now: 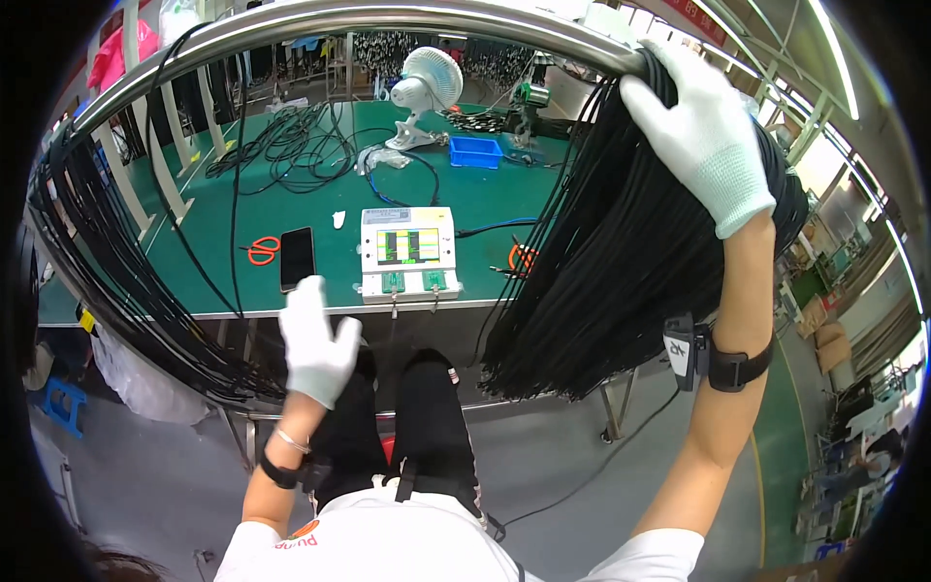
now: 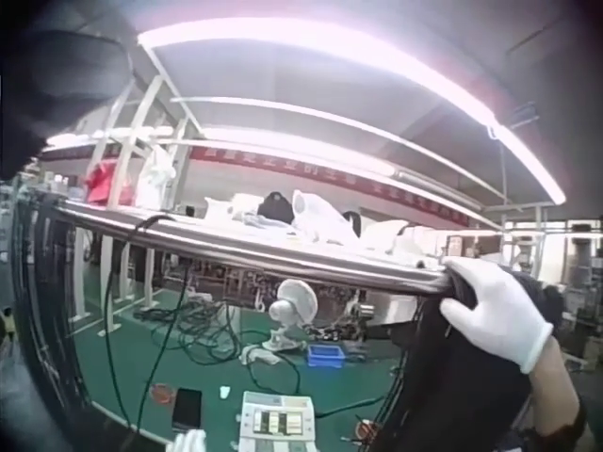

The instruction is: Testing bundles of black electrical cables using a specialized testing device on a production floor.

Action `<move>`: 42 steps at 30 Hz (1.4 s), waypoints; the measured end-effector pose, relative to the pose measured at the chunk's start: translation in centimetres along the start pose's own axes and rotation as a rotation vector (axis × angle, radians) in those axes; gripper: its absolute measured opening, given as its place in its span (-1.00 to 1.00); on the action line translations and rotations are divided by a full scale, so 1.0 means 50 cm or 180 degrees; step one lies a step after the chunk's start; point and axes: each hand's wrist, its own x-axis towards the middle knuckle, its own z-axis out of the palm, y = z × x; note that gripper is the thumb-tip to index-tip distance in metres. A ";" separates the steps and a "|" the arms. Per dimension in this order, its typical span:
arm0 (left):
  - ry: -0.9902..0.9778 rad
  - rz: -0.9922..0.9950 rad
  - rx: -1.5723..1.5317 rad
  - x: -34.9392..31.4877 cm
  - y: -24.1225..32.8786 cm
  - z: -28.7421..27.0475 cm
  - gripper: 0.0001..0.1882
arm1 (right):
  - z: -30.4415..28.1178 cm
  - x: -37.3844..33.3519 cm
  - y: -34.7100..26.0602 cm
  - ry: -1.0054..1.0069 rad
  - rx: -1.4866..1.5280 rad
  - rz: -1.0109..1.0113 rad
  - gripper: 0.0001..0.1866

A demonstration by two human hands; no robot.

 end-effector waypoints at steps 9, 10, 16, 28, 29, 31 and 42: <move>-0.0095 0.0208 -0.1401 0.034 0.055 0.031 -0.45 | 0.028 -0.011 -0.029 0.0330 0.0145 -0.0148 -0.51; -0.0072 0.0184 -0.1386 0.036 0.073 0.038 -0.45 | 0.030 -0.013 -0.029 0.0564 -0.0071 -0.0234 -0.51; -0.0214 0.0435 -0.1839 0.089 0.152 0.043 -0.45 | 0.009 -0.002 -0.082 0.0595 -0.1314 -0.0065 -0.52; -0.1050 -0.0276 -0.4507 0.151 0.169 0.094 -0.56 | 0.129 0.003 -0.255 0.1326 0.2063 0.0936 -0.54; -0.1195 -0.0071 -0.4637 0.128 0.155 0.098 -0.58 | 0.192 -0.048 -0.262 0.1826 0.2020 0.0748 -0.34; -0.0986 -0.0418 -0.3594 0.063 0.137 0.101 -0.62 | 0.278 -0.198 -0.316 0.0539 0.3150 0.1816 -0.25; -0.1803 -0.3584 -0.4707 0.008 0.005 0.221 -0.76 | 0.446 -0.459 -0.413 -0.1552 0.4733 0.4777 -0.67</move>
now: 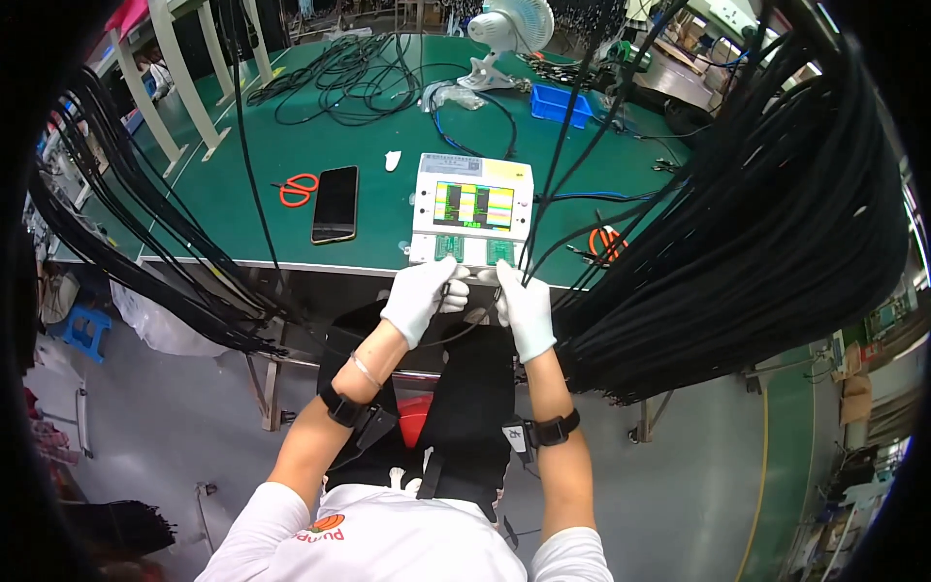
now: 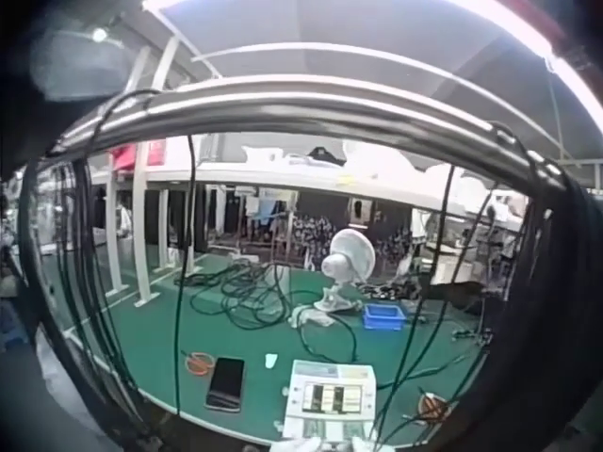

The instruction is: Testing bundles of black electrical cables using a specialized testing device on a production floor.

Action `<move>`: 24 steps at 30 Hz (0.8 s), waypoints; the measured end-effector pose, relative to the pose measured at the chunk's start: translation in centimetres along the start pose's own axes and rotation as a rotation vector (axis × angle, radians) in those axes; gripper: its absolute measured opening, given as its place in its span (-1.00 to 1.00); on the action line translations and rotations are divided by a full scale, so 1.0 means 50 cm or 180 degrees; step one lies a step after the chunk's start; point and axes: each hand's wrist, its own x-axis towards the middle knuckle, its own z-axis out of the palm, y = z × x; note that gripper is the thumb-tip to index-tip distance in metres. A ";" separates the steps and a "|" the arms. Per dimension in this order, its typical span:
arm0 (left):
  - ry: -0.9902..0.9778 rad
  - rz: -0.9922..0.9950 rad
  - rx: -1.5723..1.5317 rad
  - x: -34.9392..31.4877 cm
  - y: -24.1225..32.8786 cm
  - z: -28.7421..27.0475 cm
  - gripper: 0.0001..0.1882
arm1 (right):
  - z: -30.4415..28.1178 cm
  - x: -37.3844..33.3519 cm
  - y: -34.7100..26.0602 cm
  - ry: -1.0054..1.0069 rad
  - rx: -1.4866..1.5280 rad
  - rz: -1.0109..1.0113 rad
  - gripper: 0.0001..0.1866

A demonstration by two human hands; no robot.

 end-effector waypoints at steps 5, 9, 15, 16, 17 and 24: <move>-0.0251 0.0183 0.0541 -0.035 -0.038 -0.013 -0.72 | -0.019 -0.031 0.037 -0.0109 -0.0125 -0.0102 -0.65; 0.0043 -0.0325 0.0288 -0.050 -0.128 -0.088 -0.71 | -0.042 -0.042 0.089 0.0249 0.0045 -0.0153 -0.66; -0.0336 -0.2697 -0.1053 -0.046 -0.273 -0.035 -0.70 | 0.026 -0.147 0.155 -0.0597 0.0242 -0.0173 -0.83; -0.0341 -0.2691 -0.1064 -0.041 -0.285 -0.039 -0.70 | 0.026 -0.172 0.161 -0.1108 -0.0416 -0.0781 -0.87; -0.0370 -0.2642 -0.1112 -0.035 -0.310 -0.049 -0.70 | 0.030 -0.202 0.148 -0.1627 -0.1082 -0.1376 -0.89; -0.0213 -0.1246 -0.0381 -0.087 -0.266 -0.070 -0.73 | -0.003 -0.217 0.058 -0.2322 -0.2780 -0.2223 -0.72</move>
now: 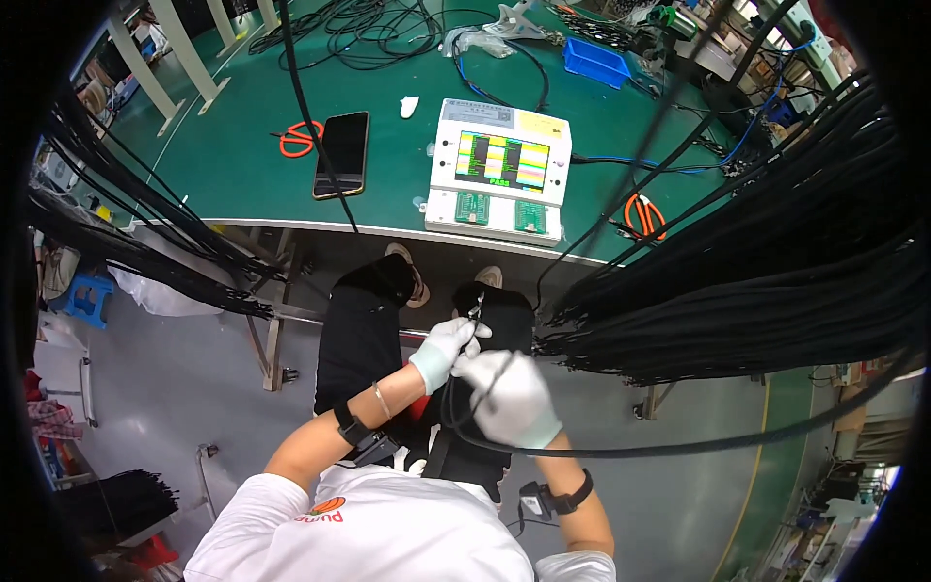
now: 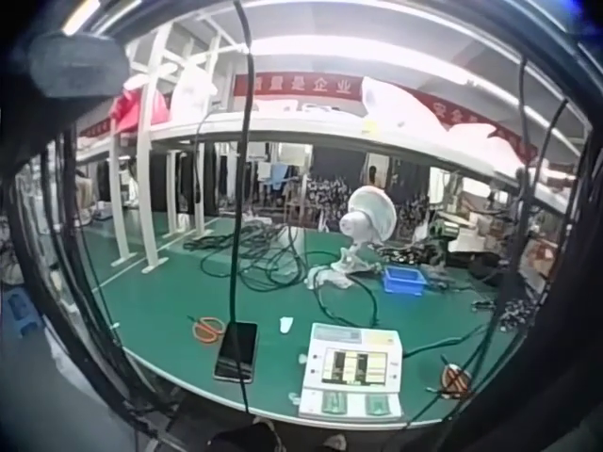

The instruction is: Testing bundles of black electrical cables using a specialized testing device on a production floor.

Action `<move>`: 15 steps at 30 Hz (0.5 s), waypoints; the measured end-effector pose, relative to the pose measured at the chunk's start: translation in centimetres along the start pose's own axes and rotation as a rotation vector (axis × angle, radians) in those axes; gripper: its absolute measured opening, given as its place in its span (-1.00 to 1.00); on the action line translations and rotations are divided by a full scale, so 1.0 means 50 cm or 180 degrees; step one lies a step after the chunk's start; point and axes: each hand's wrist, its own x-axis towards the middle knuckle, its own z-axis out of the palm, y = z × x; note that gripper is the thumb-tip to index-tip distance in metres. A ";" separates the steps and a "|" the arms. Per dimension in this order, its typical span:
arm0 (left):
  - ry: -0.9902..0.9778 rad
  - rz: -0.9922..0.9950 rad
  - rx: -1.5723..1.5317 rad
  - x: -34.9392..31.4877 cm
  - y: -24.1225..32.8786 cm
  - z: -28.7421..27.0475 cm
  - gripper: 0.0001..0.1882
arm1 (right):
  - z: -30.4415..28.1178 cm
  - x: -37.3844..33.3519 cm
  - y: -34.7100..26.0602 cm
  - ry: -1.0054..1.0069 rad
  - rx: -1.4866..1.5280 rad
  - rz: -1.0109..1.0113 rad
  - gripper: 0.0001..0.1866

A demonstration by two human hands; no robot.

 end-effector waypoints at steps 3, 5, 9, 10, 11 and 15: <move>0.0051 0.0428 0.0293 -0.055 0.042 0.044 -0.73 | 0.053 -0.035 0.095 0.1448 -0.0747 0.1191 -0.78; 0.0003 0.0467 0.0429 -0.066 0.050 0.066 -0.73 | 0.068 -0.013 0.147 0.1733 0.2279 0.2153 -0.75; 0.0128 0.0701 0.0750 -0.085 0.072 0.090 -0.74 | 0.049 0.057 0.144 0.1756 0.3903 0.1792 -0.66; 0.0243 0.0832 0.0808 -0.087 0.078 0.095 -0.74 | 0.046 0.062 0.146 0.1753 0.3912 0.1789 -0.66; 0.0363 0.0972 0.0861 -0.087 0.084 0.097 -0.74 | 0.042 0.067 0.149 0.1822 0.4052 0.1625 -0.65; 0.0543 0.2014 0.0988 -0.039 0.092 0.070 -0.70 | 0.010 0.083 0.155 0.2081 0.4243 0.1289 -0.67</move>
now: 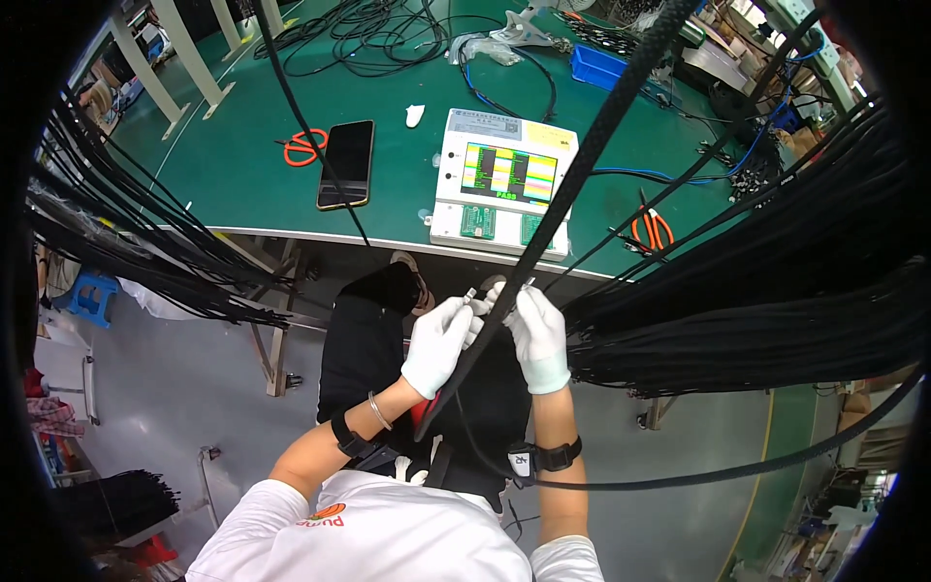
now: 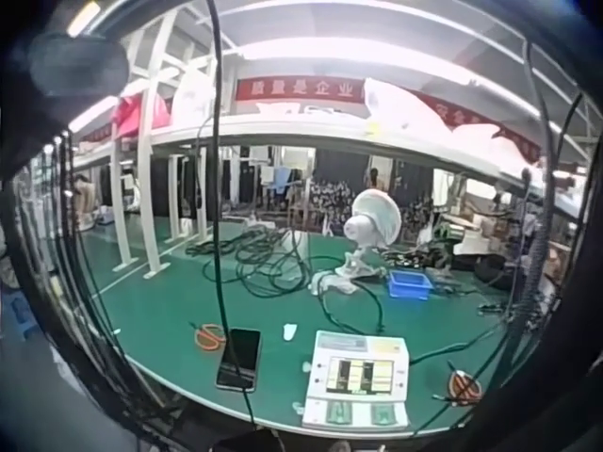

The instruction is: Testing bundles of black electrical cables using a specialized testing device on a production floor.

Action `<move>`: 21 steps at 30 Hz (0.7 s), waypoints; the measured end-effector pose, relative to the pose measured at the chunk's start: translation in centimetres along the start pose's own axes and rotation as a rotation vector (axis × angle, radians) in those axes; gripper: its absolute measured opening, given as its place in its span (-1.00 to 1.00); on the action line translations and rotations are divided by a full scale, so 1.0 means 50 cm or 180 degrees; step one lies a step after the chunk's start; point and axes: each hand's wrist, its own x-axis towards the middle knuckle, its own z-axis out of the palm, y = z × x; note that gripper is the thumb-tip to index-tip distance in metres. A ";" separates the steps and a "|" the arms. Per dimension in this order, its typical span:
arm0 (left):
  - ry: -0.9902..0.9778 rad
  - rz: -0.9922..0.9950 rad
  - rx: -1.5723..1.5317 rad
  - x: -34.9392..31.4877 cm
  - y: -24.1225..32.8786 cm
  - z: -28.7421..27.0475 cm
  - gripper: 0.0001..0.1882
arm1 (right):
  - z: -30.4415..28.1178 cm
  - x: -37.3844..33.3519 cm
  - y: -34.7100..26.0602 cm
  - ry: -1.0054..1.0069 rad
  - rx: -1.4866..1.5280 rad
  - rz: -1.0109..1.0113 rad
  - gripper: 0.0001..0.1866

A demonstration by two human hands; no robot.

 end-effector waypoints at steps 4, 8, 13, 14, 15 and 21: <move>-0.0016 -0.0764 -0.0618 0.016 0.021 0.032 -0.72 | 0.005 -0.003 -0.014 0.0231 -0.1033 -0.0285 -0.74; -0.0190 -0.0882 -0.0703 0.006 0.000 0.037 -0.75 | 0.030 -0.044 -0.057 0.0463 -0.3458 -0.1003 -0.83; 0.0164 -0.1594 -0.0977 0.012 -0.007 -0.101 -0.72 | 0.158 -0.153 -0.325 0.1125 -0.4308 -0.2896 -0.77; 0.0007 -0.1608 -0.1000 0.026 -0.034 -0.150 -0.71 | 0.172 -0.176 -0.393 0.1457 -0.4899 -0.3711 -0.75; -0.0128 -0.1807 -0.1262 0.040 -0.052 -0.200 -0.71 | 0.205 -0.202 -0.462 0.1663 -0.5759 -0.4392 -0.82; -0.0312 -0.2672 -0.2151 0.125 -0.102 -0.394 -0.65 | 0.294 -0.167 -0.704 0.2745 -0.7295 -0.5589 -0.65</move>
